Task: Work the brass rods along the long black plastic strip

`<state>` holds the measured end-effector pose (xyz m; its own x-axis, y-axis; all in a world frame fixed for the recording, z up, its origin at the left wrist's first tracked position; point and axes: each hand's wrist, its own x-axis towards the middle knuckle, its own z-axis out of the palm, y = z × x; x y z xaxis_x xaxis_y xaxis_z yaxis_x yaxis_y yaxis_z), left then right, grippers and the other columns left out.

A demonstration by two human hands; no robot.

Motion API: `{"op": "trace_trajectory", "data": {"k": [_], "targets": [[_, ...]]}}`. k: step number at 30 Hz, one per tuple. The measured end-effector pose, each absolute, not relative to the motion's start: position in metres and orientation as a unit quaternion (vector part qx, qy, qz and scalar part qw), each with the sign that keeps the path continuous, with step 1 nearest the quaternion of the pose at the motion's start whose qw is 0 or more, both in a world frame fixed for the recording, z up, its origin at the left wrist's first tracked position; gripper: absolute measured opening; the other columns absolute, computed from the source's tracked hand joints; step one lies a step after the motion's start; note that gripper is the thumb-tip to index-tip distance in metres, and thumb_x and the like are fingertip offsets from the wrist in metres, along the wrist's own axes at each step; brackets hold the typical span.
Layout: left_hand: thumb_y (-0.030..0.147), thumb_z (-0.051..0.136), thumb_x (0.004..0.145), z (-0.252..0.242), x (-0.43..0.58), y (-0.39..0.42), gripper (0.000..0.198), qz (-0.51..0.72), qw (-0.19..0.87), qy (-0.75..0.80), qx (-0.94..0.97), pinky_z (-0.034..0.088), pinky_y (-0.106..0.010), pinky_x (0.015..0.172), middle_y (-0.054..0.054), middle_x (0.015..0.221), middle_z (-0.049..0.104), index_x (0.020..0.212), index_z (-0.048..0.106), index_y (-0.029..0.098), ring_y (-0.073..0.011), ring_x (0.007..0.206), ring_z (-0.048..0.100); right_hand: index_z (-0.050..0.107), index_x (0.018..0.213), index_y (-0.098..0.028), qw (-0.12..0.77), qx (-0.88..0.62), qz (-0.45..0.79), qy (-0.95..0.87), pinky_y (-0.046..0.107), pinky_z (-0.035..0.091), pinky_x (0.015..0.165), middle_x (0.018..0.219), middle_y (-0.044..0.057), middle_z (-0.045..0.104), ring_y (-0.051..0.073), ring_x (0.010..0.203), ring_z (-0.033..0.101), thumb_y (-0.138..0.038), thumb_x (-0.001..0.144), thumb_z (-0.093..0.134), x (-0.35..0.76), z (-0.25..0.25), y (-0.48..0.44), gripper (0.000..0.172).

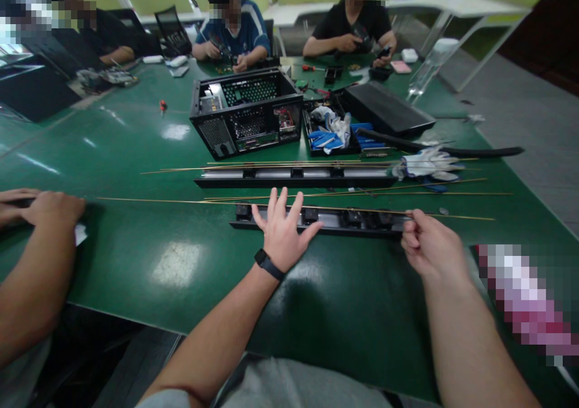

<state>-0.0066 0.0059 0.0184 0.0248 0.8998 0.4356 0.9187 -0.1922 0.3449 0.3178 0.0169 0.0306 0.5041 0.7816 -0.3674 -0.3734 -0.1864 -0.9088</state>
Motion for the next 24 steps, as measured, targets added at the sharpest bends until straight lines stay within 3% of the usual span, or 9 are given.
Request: {"op": "trace_trajectory", "data": {"k": [6,13,24], "targets": [[0.061,0.089,0.112,0.018,-0.017,0.017,0.065,-0.32,0.045,-0.678,-0.66,0.022,-0.098,0.147,-0.023,0.191,0.065,0.17,0.081,0.031,-0.055,0.185,0.05,0.075,0.095,-0.025,0.616,-0.61,0.469,-0.168,0.018,0.026,0.04,0.068,-0.006,0.06,0.006,0.044,0.041,-0.04,0.103,0.102,0.319,0.029,0.017,0.032],[0.061,0.087,0.114,0.02,-0.021,0.02,0.063,-0.31,0.05,-0.701,-0.641,0.034,-0.091,0.146,-0.025,0.189,0.066,0.167,0.083,0.028,-0.052,0.18,0.057,0.075,0.096,-0.024,0.619,-0.602,0.467,-0.192,0.02,0.026,0.041,0.07,-0.006,0.061,0.006,0.045,0.041,-0.044,0.096,0.107,0.323,0.02,0.017,0.038],[0.057,0.092,0.112,0.023,-0.011,0.011,0.062,-0.29,0.03,-0.687,-0.665,0.034,-0.086,0.149,-0.025,0.189,0.066,0.166,0.083,0.028,-0.0503,0.18,0.058,0.074,0.095,-0.025,0.616,-0.61,0.457,-0.197,0.021,0.024,0.041,0.071,-0.005,0.061,0.006,0.046,0.039,-0.049,0.095,0.105,0.323,0.018,0.017,0.039]]}}
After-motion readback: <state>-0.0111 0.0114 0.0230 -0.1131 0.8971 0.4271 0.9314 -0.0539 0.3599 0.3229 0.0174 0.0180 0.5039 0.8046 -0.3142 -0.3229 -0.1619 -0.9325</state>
